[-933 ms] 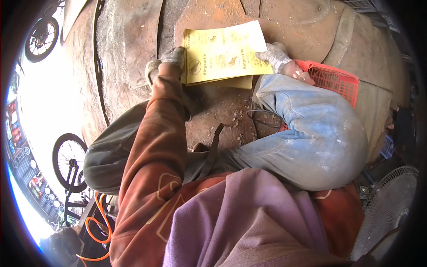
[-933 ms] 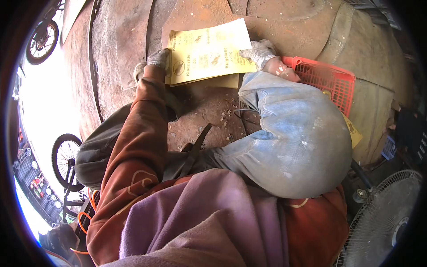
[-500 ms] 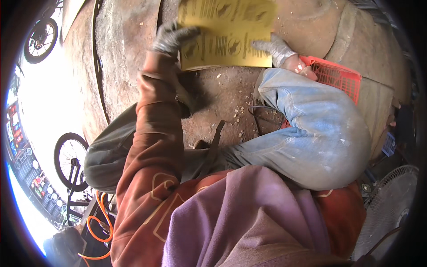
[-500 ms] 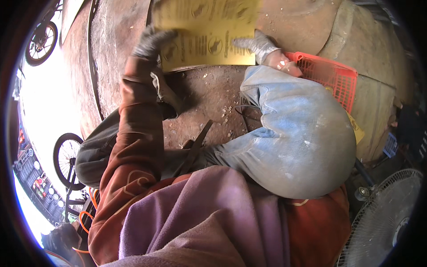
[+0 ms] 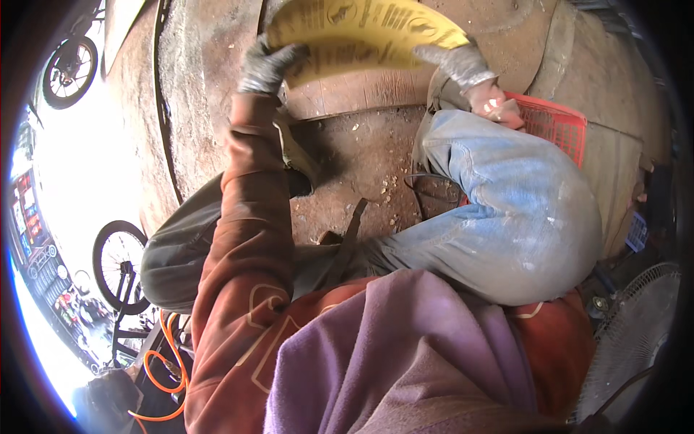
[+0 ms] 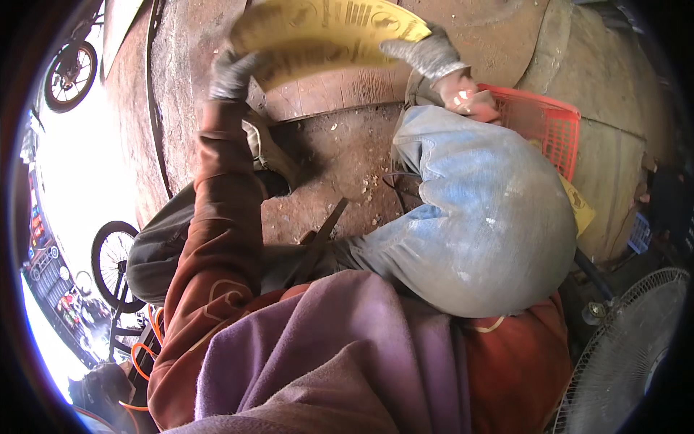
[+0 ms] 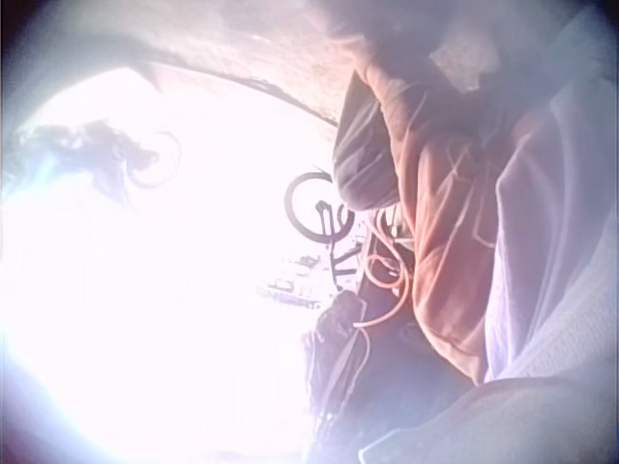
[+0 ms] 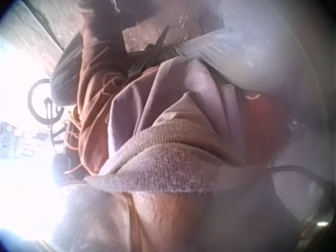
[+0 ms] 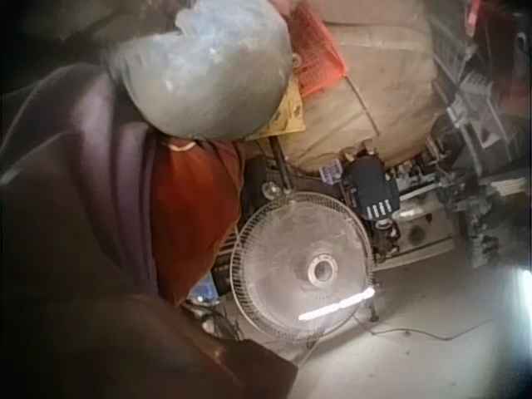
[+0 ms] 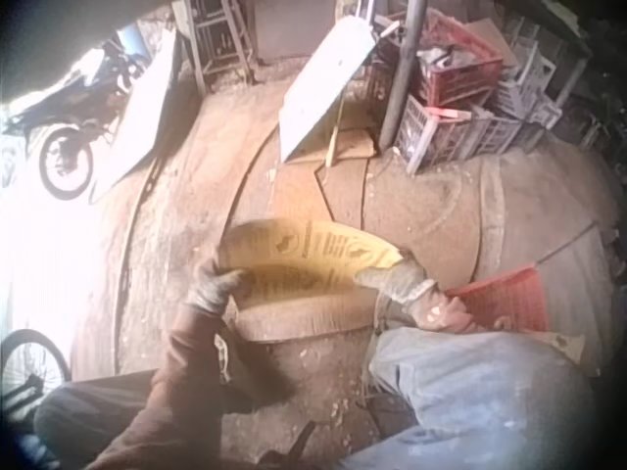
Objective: The person selects a sheet of sandpaper from a stack, folds it, and then cuts it using shears.
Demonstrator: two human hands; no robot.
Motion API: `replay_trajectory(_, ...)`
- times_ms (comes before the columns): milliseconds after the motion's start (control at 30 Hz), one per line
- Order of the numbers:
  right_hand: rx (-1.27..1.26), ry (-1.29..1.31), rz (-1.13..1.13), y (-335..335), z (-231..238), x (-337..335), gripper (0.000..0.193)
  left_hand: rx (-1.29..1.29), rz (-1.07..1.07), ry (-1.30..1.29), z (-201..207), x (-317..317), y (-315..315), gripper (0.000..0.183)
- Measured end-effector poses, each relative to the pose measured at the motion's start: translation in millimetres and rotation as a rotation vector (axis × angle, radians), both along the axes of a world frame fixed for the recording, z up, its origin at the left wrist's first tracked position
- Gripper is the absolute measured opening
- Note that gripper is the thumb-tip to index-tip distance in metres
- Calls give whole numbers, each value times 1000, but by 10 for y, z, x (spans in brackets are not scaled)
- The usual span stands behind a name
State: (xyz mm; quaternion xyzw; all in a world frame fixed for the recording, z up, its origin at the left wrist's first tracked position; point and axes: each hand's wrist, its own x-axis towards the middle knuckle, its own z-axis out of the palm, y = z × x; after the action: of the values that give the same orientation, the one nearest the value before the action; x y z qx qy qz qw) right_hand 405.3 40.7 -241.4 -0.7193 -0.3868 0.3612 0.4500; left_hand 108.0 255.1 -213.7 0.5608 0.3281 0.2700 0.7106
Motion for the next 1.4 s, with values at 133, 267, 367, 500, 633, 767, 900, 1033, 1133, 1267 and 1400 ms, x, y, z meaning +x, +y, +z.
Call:
replay_trajectory(133,-43,-173,5,-17,-118,-160,45,3,24,36,-479,-35,-73,34)
replay_trajectory(267,-61,-252,-48,36,49,-157,39,41,174,70,-392,68,-112,39)
replay_trajectory(367,-24,-186,-79,38,161,-191,32,64,211,-14,-360,61,-67,42)
replay_trajectory(500,155,37,-44,-54,-85,-210,31,83,166,184,-786,38,-111,36)
replay_trajectory(633,-83,-166,-69,-110,-129,-221,32,-68,230,56,-728,-17,-348,29)
replay_trajectory(767,75,-28,-60,-26,444,-8,36,-109,206,-109,28,112,-196,30)
replay_trajectory(900,220,-88,8,-37,1708,-29,35,-121,122,-266,906,100,-185,30)
replay_trajectory(1033,325,-158,14,-242,2738,-200,37,-156,11,-420,1631,125,-376,33)
replay_trajectory(1133,462,-106,150,-446,3169,-376,37,-138,-8,-427,2006,13,-612,24)
replay_trajectory(1267,475,-344,18,-721,3348,-590,38,-26,-80,-343,2313,-96,-869,18)
replay_trajectory(1400,457,-25,-11,-839,3350,-410,38,39,-161,-387,2597,-299,-1054,27)
